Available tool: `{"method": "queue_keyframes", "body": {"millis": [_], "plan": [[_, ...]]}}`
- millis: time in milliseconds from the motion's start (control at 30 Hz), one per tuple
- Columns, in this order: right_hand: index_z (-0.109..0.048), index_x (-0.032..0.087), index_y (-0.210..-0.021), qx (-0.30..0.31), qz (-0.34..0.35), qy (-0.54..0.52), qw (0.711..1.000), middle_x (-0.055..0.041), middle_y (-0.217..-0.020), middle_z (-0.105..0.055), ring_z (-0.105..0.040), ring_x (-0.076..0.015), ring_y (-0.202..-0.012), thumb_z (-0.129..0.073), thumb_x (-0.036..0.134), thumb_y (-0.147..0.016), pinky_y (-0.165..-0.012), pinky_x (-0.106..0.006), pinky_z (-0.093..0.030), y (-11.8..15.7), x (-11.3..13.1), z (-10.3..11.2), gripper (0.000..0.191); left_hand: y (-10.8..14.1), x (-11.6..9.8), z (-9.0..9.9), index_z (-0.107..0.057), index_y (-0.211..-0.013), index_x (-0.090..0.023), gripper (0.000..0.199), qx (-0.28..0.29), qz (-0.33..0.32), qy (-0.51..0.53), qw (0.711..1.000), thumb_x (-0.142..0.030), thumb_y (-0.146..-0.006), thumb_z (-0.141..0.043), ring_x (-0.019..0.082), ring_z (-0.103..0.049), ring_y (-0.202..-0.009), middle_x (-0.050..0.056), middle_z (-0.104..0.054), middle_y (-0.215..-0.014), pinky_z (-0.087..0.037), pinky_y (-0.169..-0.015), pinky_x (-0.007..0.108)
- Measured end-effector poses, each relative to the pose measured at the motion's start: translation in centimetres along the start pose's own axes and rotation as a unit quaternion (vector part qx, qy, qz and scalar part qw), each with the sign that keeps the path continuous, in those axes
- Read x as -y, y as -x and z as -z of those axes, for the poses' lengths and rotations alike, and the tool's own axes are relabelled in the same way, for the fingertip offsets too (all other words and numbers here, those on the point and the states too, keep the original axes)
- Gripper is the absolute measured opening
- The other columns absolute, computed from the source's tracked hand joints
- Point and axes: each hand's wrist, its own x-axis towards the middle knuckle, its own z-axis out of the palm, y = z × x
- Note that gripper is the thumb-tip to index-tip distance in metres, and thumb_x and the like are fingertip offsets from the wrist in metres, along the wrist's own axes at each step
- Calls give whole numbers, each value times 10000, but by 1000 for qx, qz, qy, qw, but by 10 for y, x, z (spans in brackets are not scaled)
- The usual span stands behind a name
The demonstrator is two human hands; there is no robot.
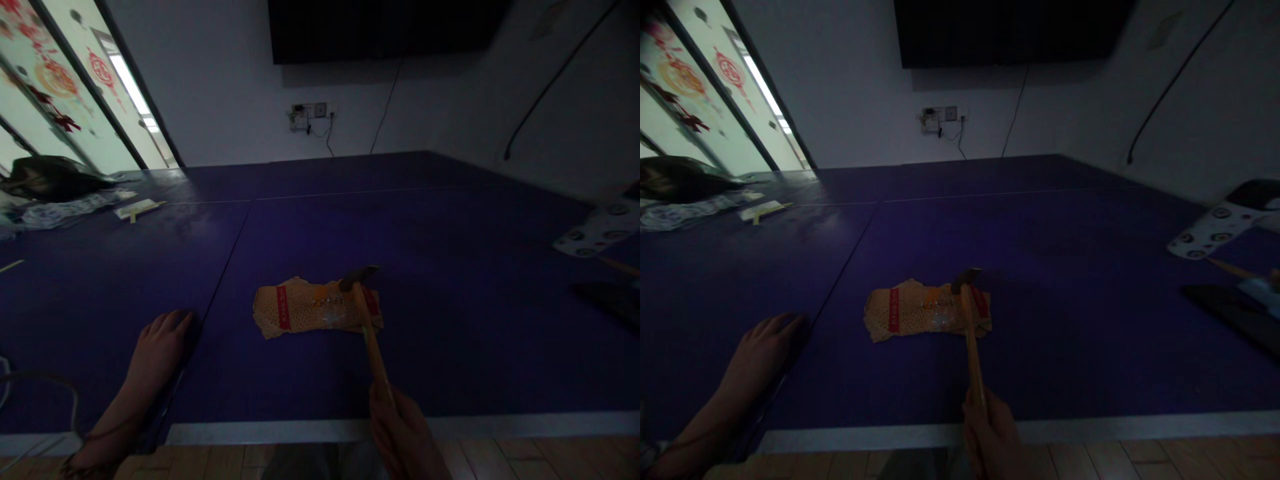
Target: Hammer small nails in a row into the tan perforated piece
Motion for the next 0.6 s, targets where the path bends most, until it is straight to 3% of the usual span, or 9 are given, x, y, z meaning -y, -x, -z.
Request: {"method": "queue_keyframes", "body": {"millis": [200, 400, 600], "plan": [[-457, 193, -770, -15, -5, -18, 1000, 114, -390, -366, -269, -34, -269, -646, 511, -596, -266, -147, -173, 1, 0, -3, 409, -2, 1, -1, -563, -1100, -141, 406, -3, -14, 30, 999, -90, -771, -332, 284, -476, -1033, 141, -554, -1104, -387, -843, 381], [-444, 196, -729, -10, 3, -16, 1000, 117, -384, -352, -220, -16, -272, -626, 534, -609, -267, -138, -156, 5, 5, -8, 402, -2, 1, -4, -548, -1114, -125, 424, 20, -15, 61, 998, -111, -793, -272, 278, -503, -950, 151, -563, -1054, -388, -808, 385], [-464, 184, -792, -51, -1, -19, 999, 108, -399, -384, -258, -23, -276, -638, 509, -604, -273, -139, -161, 5, 2, -8, 413, -7, 3, -4, -567, -1034, -101, 389, 34, 7, 86, 996, -125, -792, -263, 240, -539, -880, 142, -589, -966, -411, -807, 345]]}}
